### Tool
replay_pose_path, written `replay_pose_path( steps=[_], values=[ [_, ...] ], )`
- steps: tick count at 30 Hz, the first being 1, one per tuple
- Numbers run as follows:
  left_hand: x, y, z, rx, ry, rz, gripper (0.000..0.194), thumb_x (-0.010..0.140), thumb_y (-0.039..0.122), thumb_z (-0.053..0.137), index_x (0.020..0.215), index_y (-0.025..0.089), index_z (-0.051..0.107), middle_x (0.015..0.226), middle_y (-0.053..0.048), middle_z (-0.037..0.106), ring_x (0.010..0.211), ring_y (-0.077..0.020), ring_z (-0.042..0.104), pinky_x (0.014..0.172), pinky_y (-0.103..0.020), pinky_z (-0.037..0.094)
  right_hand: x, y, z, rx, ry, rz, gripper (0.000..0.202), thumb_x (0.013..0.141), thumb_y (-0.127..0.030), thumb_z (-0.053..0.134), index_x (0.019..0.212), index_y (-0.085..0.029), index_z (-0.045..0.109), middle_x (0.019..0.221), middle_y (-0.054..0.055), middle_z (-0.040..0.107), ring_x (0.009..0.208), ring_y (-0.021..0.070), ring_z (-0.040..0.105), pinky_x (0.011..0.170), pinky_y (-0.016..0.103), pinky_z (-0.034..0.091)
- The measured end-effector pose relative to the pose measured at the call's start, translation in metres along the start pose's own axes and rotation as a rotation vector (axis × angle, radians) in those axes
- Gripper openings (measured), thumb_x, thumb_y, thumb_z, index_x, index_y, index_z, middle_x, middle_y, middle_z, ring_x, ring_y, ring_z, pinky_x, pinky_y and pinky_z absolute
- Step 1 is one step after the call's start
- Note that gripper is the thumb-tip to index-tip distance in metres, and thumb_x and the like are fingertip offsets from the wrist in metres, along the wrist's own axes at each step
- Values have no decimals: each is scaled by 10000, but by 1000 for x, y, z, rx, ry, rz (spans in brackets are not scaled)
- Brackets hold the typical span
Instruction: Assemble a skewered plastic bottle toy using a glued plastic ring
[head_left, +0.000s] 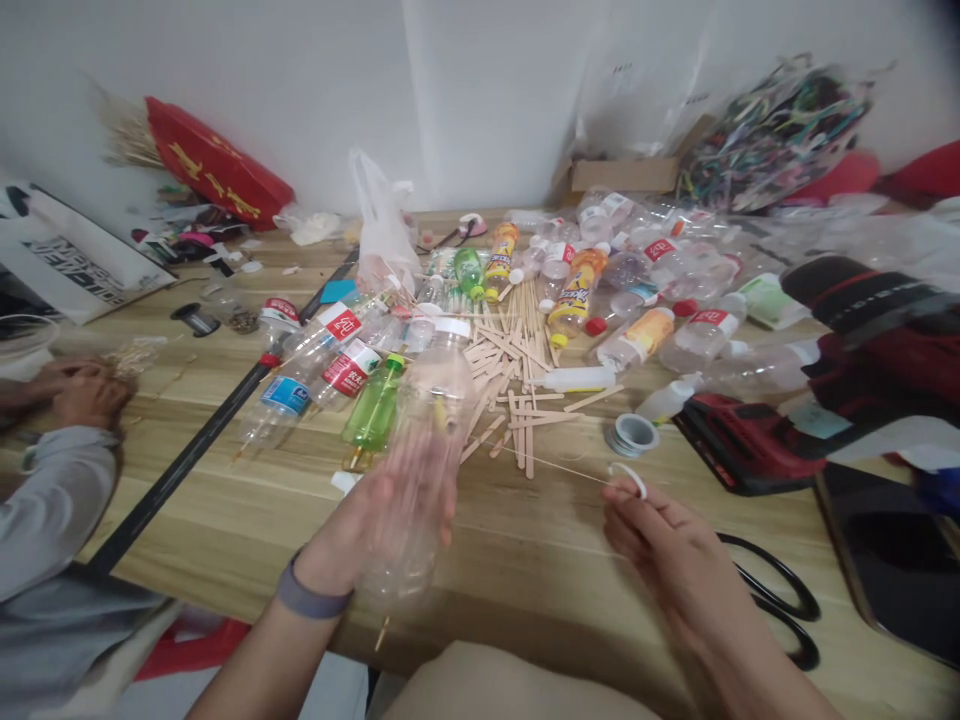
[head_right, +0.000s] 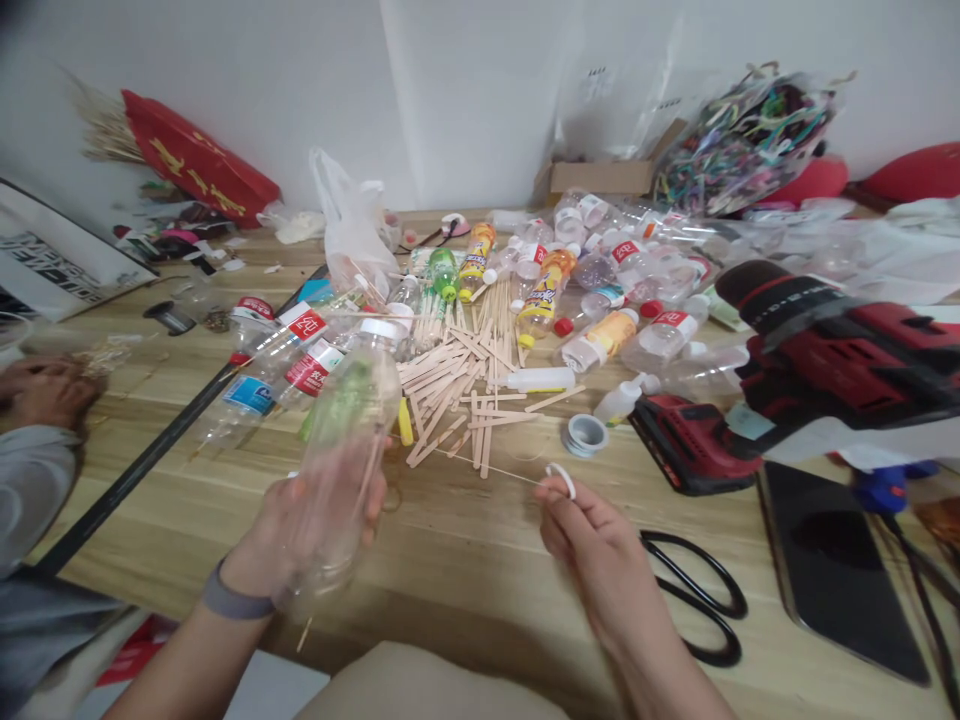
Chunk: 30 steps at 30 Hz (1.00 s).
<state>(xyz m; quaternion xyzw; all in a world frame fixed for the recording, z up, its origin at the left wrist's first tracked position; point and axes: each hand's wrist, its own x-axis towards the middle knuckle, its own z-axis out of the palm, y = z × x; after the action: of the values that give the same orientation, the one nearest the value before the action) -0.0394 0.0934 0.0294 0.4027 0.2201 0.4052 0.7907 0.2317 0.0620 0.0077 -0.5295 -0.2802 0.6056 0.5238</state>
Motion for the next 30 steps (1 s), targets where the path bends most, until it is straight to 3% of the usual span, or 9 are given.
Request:
replay_pose_path(
  steps=[4, 7, 10, 13, 19, 24, 30],
  values=[
    [-3, 5, -2, 26, 92, -24, 563, 789, 509, 711, 1259, 214, 618, 875, -47, 693, 739, -154, 630, 661, -255, 538, -1, -5, -29, 26, 94, 42, 413, 674, -516, 829, 686, -213, 549, 524, -95, 259, 468, 72, 193, 418, 244, 154],
    [-6, 11, -9, -5, 85, 21, 588, 768, 560, 698, 1239, 214, 631, 844, -40, 687, 693, -143, 625, 623, -238, 522, -4, -15, -56, 68, 226, 36, 464, 636, -471, 863, 586, -232, 468, 533, -82, 246, 459, 77, 190, 390, 278, 162],
    [-10, 14, -14, 40, 87, 35, 583, 773, 537, 704, 1247, 207, 624, 853, -48, 696, 712, -154, 631, 634, -244, 525, -9, -24, -77, 76, 289, 47, 434, 738, -434, 801, 543, -257, 457, 538, -59, 256, 447, 91, 221, 394, 346, 186],
    [-9, 11, -12, 112, 92, -17, 576, 784, 501, 715, 1262, 198, 605, 875, -48, 692, 741, -167, 627, 659, -260, 522, -13, -27, -84, 82, 342, 14, 428, 801, -450, 738, 530, -276, 456, 533, -54, 235, 438, 104, 195, 396, 375, 169],
    [6, -1, -5, 129, -8, -72, 607, 758, 510, 742, 1267, 233, 562, 884, -25, 686, 721, -171, 645, 644, -270, 517, -11, -18, -53, 49, 199, 46, 400, 633, -503, 850, 618, -236, 553, 511, -59, 317, 465, 97, 253, 408, 289, 210],
    [12, -3, 1, 64, -30, -98, 609, 726, 496, 779, 1223, 234, 543, 848, -7, 661, 704, -152, 632, 620, -250, 516, -8, -16, -16, -70, -75, 26, 401, 700, -562, 792, 791, -190, 673, 512, -61, 387, 489, 93, 285, 491, 266, 230],
    [12, -4, 4, 45, -45, -106, 629, 726, 504, 783, 1225, 211, 537, 821, -12, 666, 689, -146, 627, 626, -249, 524, -4, -15, 15, -86, -170, 25, 331, 734, -497, 759, 773, -178, 681, 487, -71, 371, 486, 87, 277, 511, 264, 180]
  ],
)
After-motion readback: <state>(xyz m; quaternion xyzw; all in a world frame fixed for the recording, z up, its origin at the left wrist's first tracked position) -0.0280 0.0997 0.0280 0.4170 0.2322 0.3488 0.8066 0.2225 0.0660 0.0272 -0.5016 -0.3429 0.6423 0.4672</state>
